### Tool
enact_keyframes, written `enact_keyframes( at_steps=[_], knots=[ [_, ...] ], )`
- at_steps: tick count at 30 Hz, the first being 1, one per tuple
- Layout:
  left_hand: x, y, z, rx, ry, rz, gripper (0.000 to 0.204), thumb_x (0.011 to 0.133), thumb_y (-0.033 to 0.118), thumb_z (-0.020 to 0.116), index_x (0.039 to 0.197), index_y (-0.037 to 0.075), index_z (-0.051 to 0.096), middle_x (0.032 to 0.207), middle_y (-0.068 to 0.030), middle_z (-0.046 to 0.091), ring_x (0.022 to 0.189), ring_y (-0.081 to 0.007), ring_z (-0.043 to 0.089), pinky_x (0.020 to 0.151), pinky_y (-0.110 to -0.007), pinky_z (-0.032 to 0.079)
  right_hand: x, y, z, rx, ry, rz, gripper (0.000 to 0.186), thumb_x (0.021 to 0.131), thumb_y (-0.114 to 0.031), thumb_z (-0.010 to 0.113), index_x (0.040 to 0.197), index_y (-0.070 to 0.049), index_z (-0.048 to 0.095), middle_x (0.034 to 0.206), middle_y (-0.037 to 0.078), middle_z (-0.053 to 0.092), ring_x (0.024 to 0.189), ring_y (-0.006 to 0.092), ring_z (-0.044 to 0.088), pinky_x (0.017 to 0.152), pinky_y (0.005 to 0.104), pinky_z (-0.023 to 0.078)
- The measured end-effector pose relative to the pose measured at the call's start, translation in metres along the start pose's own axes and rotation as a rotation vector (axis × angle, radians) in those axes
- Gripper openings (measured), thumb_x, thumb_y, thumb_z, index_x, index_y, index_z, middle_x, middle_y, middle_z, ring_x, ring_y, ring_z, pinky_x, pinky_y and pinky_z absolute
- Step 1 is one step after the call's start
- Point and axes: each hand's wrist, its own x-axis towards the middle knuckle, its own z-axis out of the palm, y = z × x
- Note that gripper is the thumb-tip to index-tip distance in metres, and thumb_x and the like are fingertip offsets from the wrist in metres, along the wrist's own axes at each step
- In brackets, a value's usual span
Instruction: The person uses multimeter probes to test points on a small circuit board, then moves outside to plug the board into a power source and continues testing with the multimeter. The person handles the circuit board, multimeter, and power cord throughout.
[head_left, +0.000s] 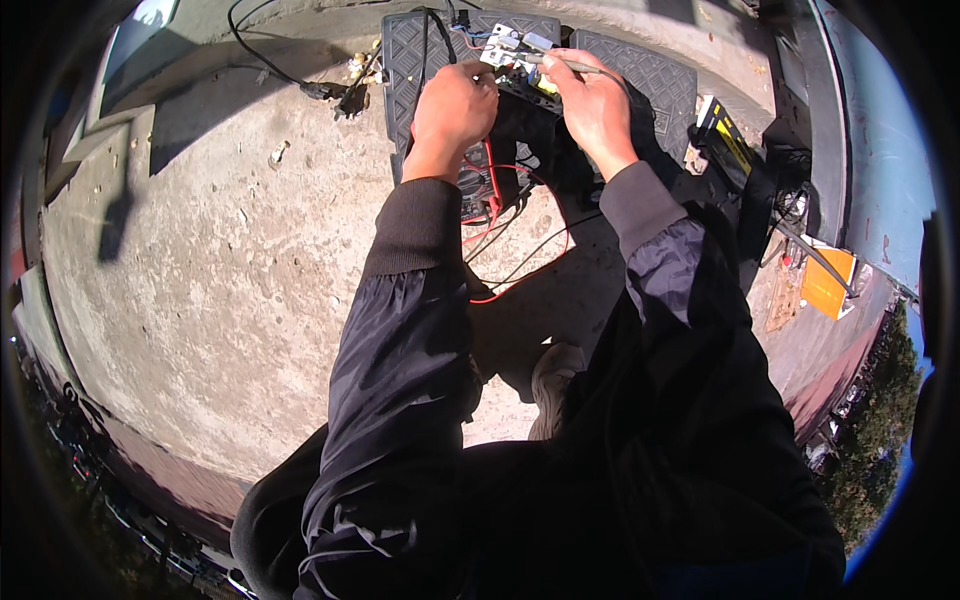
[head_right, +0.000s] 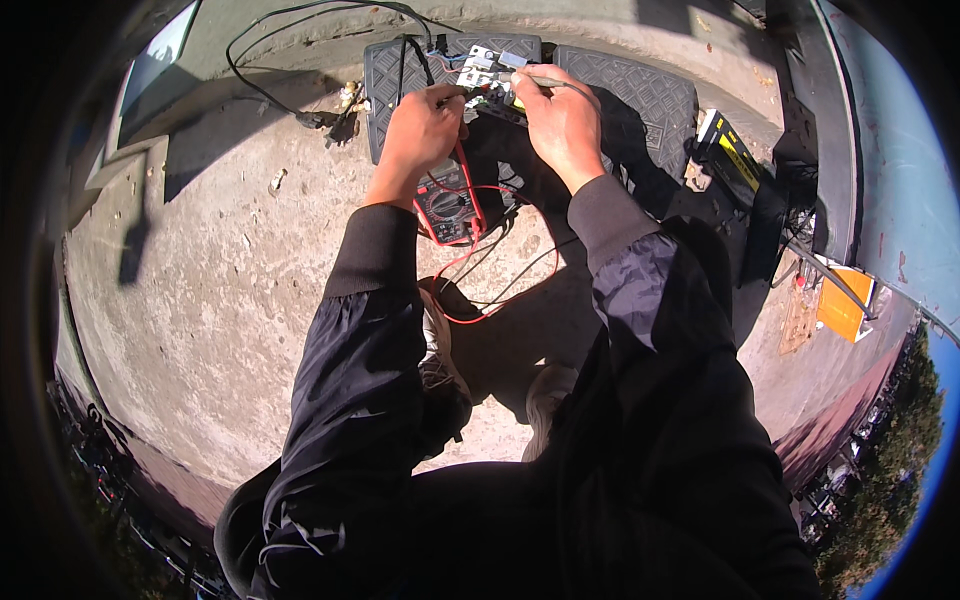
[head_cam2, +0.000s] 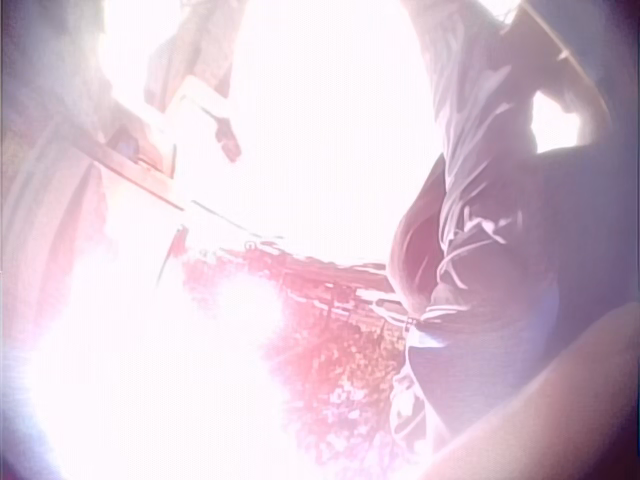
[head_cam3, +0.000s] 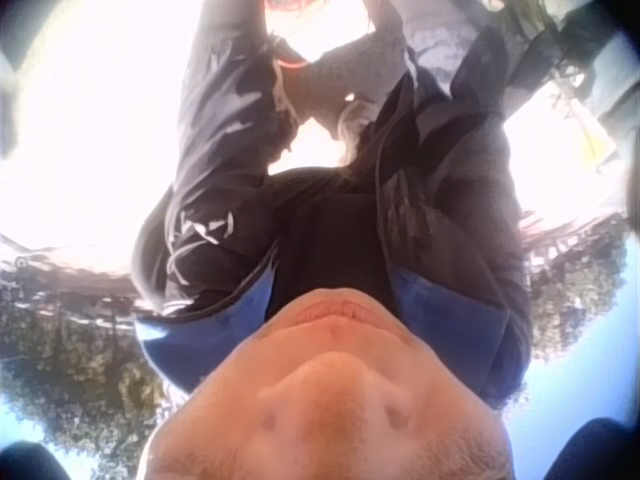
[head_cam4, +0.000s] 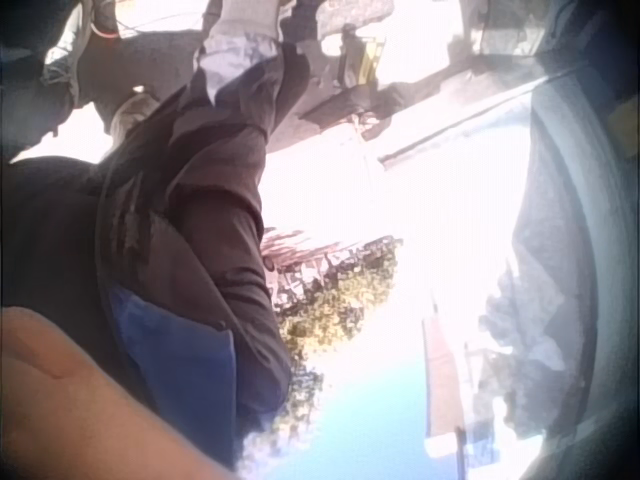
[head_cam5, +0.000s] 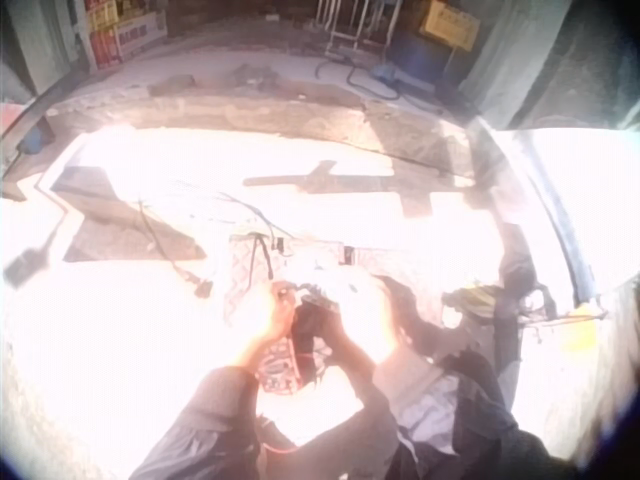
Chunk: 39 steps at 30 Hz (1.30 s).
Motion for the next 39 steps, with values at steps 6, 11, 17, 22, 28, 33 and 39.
enact_keyframes(
  at_steps=[6,11,17,22,28,33,39],
  knots=[
    [-0.001,0.006,-0.003,-0.041,-0.023,-0.077,0.031,0.098,0.026,0.057,0.113,0.013,0.08,0.104,-0.0241,0.076,0.102,-0.0437,0.072,0.094,-0.048,0.056,0.003,0.002,0.0,-0.02,-0.005,-0.045,0.033,0.102,-0.027,0.067,0.116,0.002,0.073,0.104,0.009,0.081,0.097,0.014,0.075,0.089,0.0266,0.054],
    [0.001,0.005,-0.003,-0.029,-0.021,-0.084,0.032,0.097,0.027,0.056,0.113,0.013,0.08,0.102,-0.022,0.076,0.101,-0.0431,0.072,0.094,-0.046,0.057,0.003,0.004,-0.001,-0.121,0.049,-0.169,0.033,0.099,-0.037,0.068,0.1,-0.006,0.079,0.099,0.006,0.08,0.085,0.0242,0.075,0.082,0.0331,0.056],
    [0.006,-0.006,-0.009,-0.148,-0.121,-0.037,0.037,0.1,0.026,0.056,0.123,0.005,0.076,0.078,-0.0055,0.076,0.059,-0.0107,0.063,0.06,-0.028,0.051,-0.005,-0.002,-0.003,0.048,-0.065,-0.264,0.024,0.101,-0.014,0.061,0.111,-0.004,0.079,0.113,0.017,0.076,0.106,0.0262,0.073,0.089,0.037,0.058],
    [0.007,-0.007,-0.009,-0.211,-0.118,-0.07,0.036,0.1,0.025,0.059,0.124,0.002,0.074,0.078,-0.0053,0.075,0.058,-0.0098,0.059,0.058,-0.027,0.05,-0.006,-0.009,-0.005,-0.067,-0.068,-0.463,0.025,0.101,-0.013,0.06,0.113,-0.004,0.079,0.115,0.015,0.076,0.107,0.0268,0.072,0.09,0.0368,0.058],
    [0.014,-0.013,-0.009,-0.216,-0.141,-0.096,0.037,0.1,0.023,0.061,0.127,0.002,0.073,0.082,-0.0068,0.075,0.058,-0.0094,0.058,0.058,-0.026,0.049,-0.008,-0.011,-0.006,0.096,-0.128,-0.202,0.027,0.102,-0.014,0.058,0.118,-0.003,0.077,0.121,0.016,0.074,0.113,0.0272,0.07,0.094,0.0377,0.057],
    [0.017,-0.017,-0.011,-0.251,-0.158,-0.086,0.037,0.101,0.023,0.06,0.128,0.002,0.073,0.083,-0.0071,0.076,0.059,-0.0096,0.058,0.058,-0.026,0.048,-0.012,-0.021,-0.008,0.178,-0.127,-0.16,0.028,0.102,-0.015,0.058,0.119,-0.003,0.077,0.12,0.016,0.075,0.112,0.0264,0.071,0.094,0.0375,0.057],
    [0.01,-0.008,-0.012,-0.124,-0.149,-0.049,0.037,0.102,0.024,0.059,0.129,0.002,0.072,0.086,-0.0087,0.078,0.058,-0.01,0.058,0.058,-0.027,0.049,-0.014,-0.014,-0.011,0.306,-0.173,0.142,0.028,0.1,-0.023,0.065,0.122,-0.01,0.078,0.12,0.017,0.076,0.109,0.0259,0.073,0.092,0.0383,0.058]
  ],
)
